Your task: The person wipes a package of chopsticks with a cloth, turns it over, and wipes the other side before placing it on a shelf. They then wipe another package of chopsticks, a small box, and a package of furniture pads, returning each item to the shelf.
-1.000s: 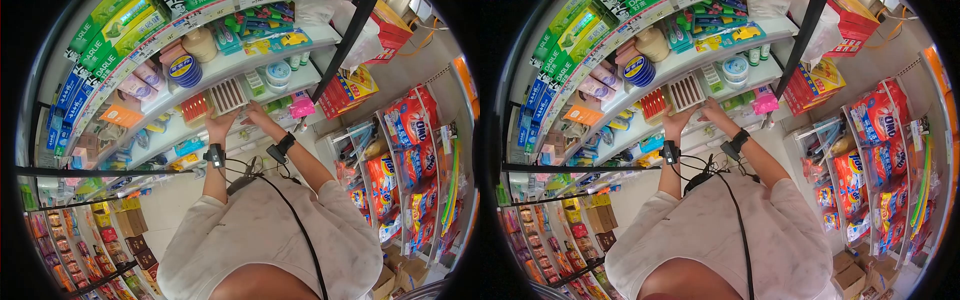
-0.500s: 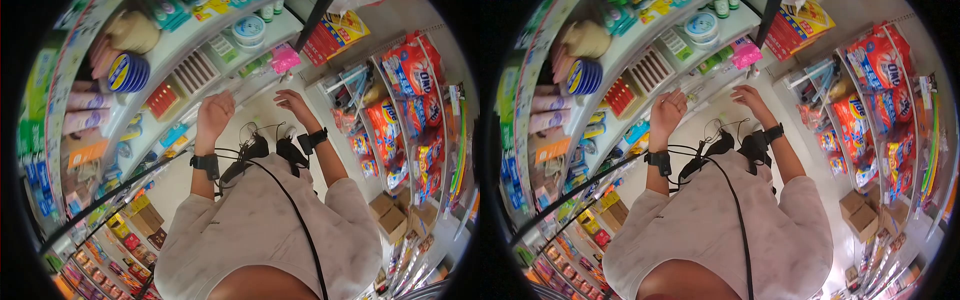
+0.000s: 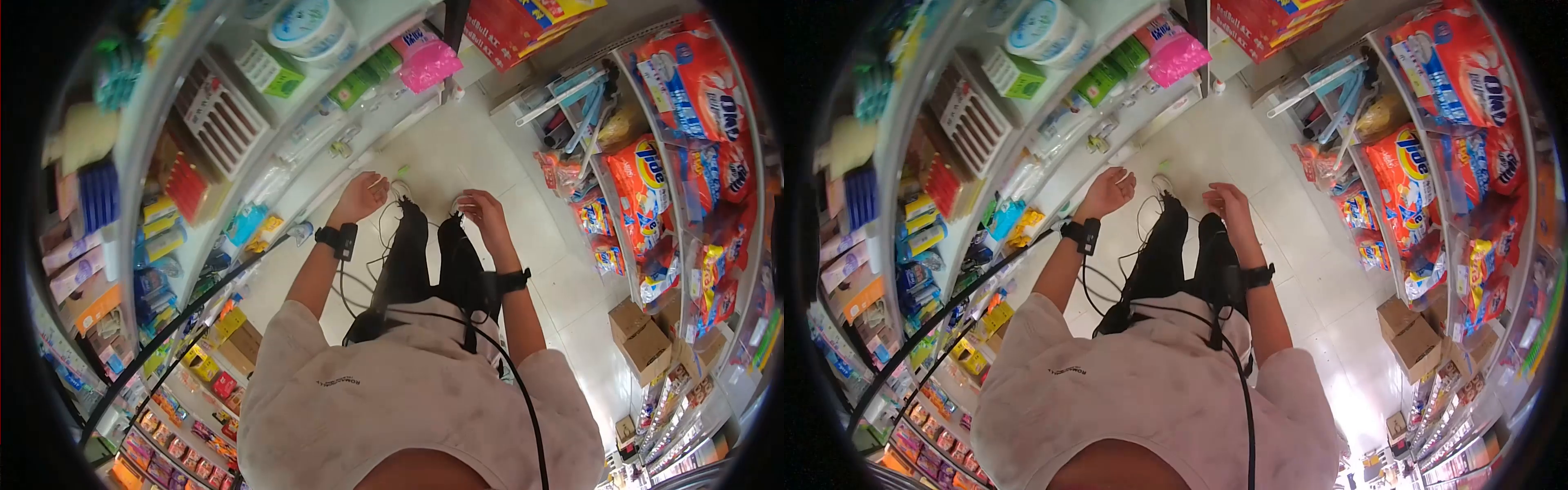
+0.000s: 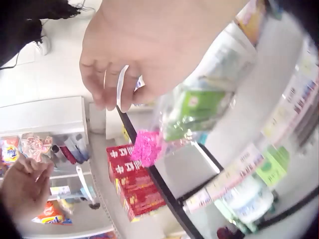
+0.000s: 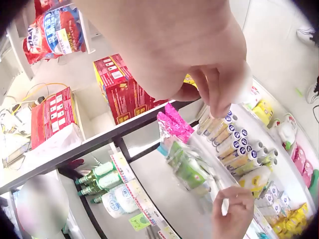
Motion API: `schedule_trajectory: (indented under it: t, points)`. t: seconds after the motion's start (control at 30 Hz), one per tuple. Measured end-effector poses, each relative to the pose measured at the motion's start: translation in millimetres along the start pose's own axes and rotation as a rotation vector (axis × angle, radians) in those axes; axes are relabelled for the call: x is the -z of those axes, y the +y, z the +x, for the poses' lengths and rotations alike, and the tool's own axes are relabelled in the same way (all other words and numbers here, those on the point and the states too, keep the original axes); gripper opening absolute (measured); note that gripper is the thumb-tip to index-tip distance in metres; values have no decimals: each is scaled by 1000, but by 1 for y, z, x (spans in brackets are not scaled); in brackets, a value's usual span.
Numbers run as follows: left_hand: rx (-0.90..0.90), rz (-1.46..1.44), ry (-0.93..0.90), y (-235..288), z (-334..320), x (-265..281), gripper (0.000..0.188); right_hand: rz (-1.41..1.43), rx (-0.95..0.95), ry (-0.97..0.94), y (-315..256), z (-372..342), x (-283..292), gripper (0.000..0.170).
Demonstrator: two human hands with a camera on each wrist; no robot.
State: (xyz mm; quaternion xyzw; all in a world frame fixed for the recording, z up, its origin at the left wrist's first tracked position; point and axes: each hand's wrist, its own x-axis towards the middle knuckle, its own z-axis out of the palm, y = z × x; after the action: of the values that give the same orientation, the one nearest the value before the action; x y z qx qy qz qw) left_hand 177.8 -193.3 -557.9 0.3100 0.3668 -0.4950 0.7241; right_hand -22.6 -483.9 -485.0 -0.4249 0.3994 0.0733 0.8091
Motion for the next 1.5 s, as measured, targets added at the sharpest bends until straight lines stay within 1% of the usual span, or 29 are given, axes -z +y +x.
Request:
schedule_trajectory:
  t: [0.03,0.13,0.23,0.33,0.37,0.47,0.5,0.57,0.67,0.7,0.8,0.9,1.0,1.1,1.2,1.3,1.4,1.5]
  points:
    - [34,-73,4,-2,15,8,23,10,-22,4,9,1,8,34]
    - [8,87,151,-10,50,23,27,43,-88,22,29,-2,26,33]
    - [32,411,61,-21,87,41,29,74,-93,73,52,-1,40,31]
    - [18,863,129,-38,138,67,32,100,-72,125,87,8,54,30]
    - [-19,997,253,-48,166,80,31,101,-77,142,98,15,56,30]
    - [-228,1493,227,-53,251,162,31,81,-108,169,122,26,53,30]
    - [-295,1515,274,-56,267,173,27,76,-111,170,128,31,50,30]
    - [-315,1539,256,-56,310,215,28,82,-107,145,139,39,51,29]
    - [-395,1593,241,-55,390,308,33,70,-79,160,158,59,56,28]
    - [-433,1614,233,-55,411,323,37,63,-72,174,164,67,59,28]
    - [-429,1738,279,-64,463,371,34,59,-55,205,185,93,72,29]
    - [-473,2047,357,-72,488,366,31,54,5,229,208,123,87,29]
    - [-619,2028,265,-72,530,383,31,53,26,242,234,149,101,30]
    - [-852,2088,92,-74,567,399,33,68,20,236,251,168,108,30]
    - [-686,2219,84,-76,589,400,32,79,24,220,263,187,113,30]
    - [-721,2154,166,-80,610,422,31,66,16,225,271,200,117,30]
    - [-706,1920,176,-78,624,437,33,36,1,242,268,205,117,30]
    - [-779,1975,161,-79,626,446,39,14,-6,240,262,201,118,31]
